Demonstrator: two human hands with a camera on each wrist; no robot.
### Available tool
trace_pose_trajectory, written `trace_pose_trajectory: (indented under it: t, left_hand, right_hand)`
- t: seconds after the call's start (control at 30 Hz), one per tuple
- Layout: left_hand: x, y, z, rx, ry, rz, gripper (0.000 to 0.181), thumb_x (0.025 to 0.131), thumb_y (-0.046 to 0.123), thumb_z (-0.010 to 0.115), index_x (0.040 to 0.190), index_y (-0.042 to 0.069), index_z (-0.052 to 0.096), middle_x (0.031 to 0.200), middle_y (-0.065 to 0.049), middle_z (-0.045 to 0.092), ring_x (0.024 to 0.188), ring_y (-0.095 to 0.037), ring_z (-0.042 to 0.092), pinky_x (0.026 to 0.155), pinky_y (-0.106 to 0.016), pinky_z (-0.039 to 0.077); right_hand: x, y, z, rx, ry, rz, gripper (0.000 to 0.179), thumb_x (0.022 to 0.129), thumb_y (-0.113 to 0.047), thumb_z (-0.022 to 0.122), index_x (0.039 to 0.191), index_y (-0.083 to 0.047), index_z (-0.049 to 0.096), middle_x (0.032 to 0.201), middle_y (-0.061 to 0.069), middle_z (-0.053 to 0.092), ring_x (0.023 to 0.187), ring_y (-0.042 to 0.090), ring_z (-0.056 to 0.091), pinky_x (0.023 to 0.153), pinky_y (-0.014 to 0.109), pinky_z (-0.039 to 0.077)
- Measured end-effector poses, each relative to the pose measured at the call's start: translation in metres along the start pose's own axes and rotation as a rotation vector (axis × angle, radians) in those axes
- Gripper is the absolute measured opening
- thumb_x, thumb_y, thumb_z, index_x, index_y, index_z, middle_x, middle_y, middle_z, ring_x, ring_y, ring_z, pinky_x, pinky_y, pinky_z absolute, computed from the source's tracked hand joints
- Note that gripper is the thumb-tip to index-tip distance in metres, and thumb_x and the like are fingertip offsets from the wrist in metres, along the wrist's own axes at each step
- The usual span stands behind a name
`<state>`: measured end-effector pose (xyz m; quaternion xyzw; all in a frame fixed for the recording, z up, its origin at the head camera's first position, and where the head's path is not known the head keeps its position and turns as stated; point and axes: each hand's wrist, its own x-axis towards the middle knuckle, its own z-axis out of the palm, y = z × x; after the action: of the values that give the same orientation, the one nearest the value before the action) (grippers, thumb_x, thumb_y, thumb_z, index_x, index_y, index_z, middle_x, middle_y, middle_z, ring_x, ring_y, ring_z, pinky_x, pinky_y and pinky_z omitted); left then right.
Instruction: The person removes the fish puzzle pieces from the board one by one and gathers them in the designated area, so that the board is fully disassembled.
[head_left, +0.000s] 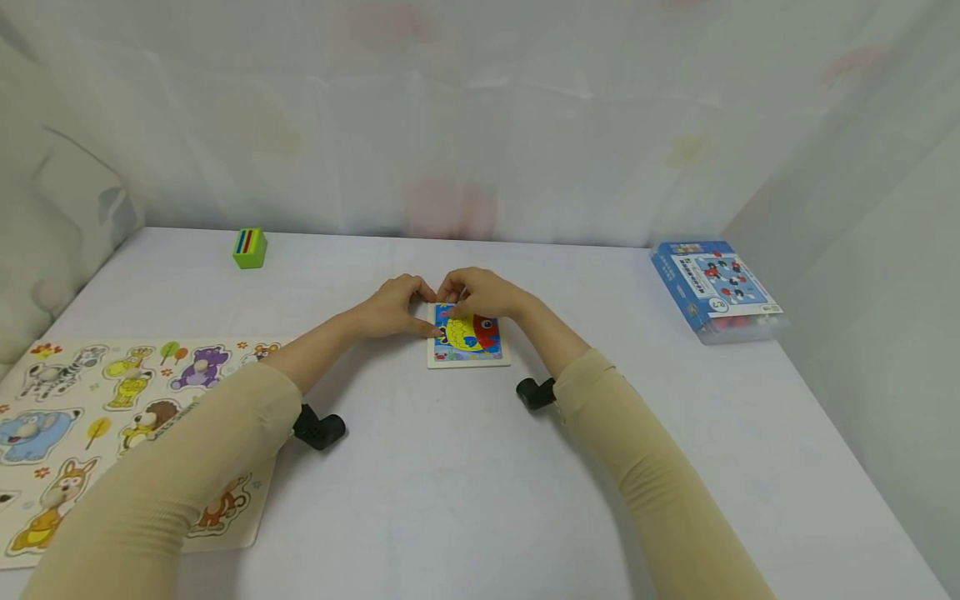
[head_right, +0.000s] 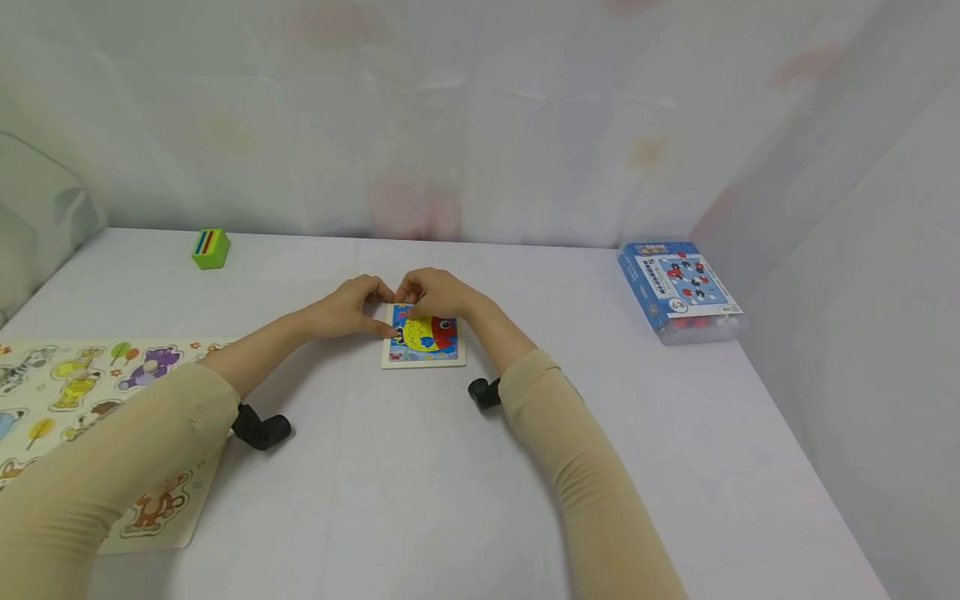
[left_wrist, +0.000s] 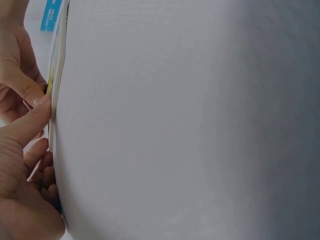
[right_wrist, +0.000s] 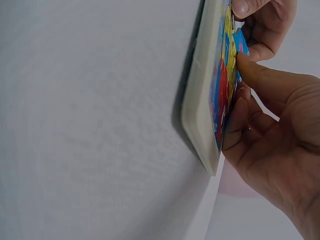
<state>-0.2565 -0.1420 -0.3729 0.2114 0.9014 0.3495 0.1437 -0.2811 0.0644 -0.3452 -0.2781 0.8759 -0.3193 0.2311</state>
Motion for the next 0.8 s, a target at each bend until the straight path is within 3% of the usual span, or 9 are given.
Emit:
trace_pose_trajectory:
  t: [0.43, 0.63, 0.8]
  left_hand:
    - [-0.0026, 0.0027, -0.001, 0.001, -0.001, -0.001, 0.056, 0.079, 0.026, 0.081, 0.123, 0.002, 0.055, 0.131, -0.017, 0.053, 0.124, -0.032, 0.043, 0.11, -0.051, 0.032]
    - [-0.0028, 0.0042, -0.0013, 0.013, -0.002, -0.005, 0.058, 0.079, 0.027, 0.082, 0.124, 0.002, 0.055, 0.13, -0.016, 0.053, 0.124, -0.031, 0.043, 0.109, -0.05, 0.033]
    - [-0.0024, 0.0041, -0.001, 0.013, -0.001, -0.003, 0.058, 0.079, 0.028, 0.082, 0.123, 0.002, 0.055, 0.13, -0.016, 0.053, 0.123, -0.031, 0.043, 0.109, -0.05, 0.033]
  right_hand:
    - [0.002, -0.0012, 0.0004, -0.037, 0.018, 0.024, 0.017, 0.094, -0.011, 0.065, 0.109, -0.006, 0.067, 0.098, 0.005, 0.062, 0.093, 0.017, 0.054, 0.085, 0.023, 0.044]
    - [0.0001, -0.0034, -0.0005, -0.051, 0.019, 0.011, 0.015, 0.095, -0.019, 0.064, 0.103, -0.007, 0.064, 0.088, 0.001, 0.06, 0.084, 0.015, 0.054, 0.076, 0.021, 0.043]
    - [0.0005, -0.0032, -0.0003, -0.074, 0.011, -0.001, 0.015, 0.097, -0.023, 0.061, 0.102, -0.009, 0.061, 0.085, 0.0, 0.057, 0.085, 0.015, 0.053, 0.076, 0.022, 0.041]
